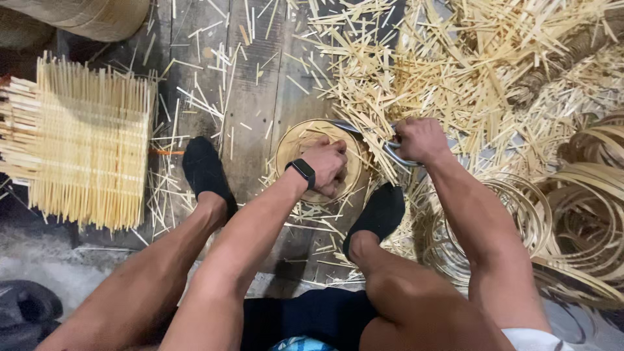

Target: The person sits on the floor and repeatedly trims the edges of rectangular bamboo weaves using shears. They place a circular bamboo ring on each weave, trim the excess strips, and then remove the ring. The process is repeated for multiple weaves.

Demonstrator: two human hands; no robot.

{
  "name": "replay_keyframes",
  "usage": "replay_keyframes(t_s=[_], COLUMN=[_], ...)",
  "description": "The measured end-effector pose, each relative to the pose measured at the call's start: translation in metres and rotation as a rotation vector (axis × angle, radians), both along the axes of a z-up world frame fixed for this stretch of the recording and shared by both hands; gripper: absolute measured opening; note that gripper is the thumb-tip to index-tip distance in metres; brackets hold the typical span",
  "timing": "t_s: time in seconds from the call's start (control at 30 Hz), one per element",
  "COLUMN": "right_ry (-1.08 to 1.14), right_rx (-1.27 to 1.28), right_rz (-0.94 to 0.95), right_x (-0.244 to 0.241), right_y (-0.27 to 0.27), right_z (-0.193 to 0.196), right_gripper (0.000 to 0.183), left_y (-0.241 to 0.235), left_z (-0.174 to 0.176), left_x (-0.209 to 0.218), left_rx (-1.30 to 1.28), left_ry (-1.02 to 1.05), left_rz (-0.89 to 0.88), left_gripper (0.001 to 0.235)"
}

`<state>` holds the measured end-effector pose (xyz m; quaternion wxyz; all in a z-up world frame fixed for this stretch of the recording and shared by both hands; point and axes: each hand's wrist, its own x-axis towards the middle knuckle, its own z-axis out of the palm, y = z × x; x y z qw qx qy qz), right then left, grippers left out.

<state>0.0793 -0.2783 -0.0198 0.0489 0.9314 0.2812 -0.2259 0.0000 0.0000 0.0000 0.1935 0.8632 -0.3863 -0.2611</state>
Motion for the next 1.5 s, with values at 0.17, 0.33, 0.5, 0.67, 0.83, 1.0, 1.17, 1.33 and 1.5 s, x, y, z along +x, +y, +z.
replay_keyframes(t_s=[0.17,0.33,0.5,0.67,0.83,1.0,1.17,1.33,1.5], right_ry=[0.183,0.333,0.693,0.999,1.005,0.315,-0.191,0.034,-0.060], right_rx=[-0.120,0.328,0.416,0.239,0.002,-0.160,0.293,0.333,0.492], right_rz=[-0.125,-0.449,-0.951,-0.603,-0.429,-0.940,-1.506,-1.270,-1.043], right_x=[-0.006,-0.006,-0.024,-0.071,-0.030,0.118,0.163,0.068,-0.050], right_y=[-0.011,-0.055,-0.147,-0.193,-0.168,-0.200,-0.209,-0.148,-0.077], right_z=[0.000,-0.032,-0.027,-0.012,-0.064,-0.071,-0.056,-0.066,-0.042], right_gripper=[0.028,0.046,0.053,0.044,0.040,0.043,0.047,0.023,0.047], left_y=[-0.007,-0.006,-0.003,-0.001,-0.006,-0.008,0.004,0.041,0.035], left_z=[0.003,0.000,-0.005,-0.013,-0.016,-0.014,-0.025,-0.047,-0.078], left_x=[0.006,0.007,0.006,0.004,0.003,0.009,0.039,0.059,0.068], left_rx=[-0.014,-0.031,-0.117,-0.170,-0.174,-0.229,-0.273,-0.007,-0.011], left_ry=[-0.017,-0.031,-0.045,-0.191,-0.188,0.147,0.159,0.130,0.439], left_rz=[-0.050,-0.046,-0.024,0.021,0.020,0.280,0.902,0.871,0.886], left_gripper=[0.027,0.026,0.030,0.027,0.027,0.034,0.049,0.062,0.055])
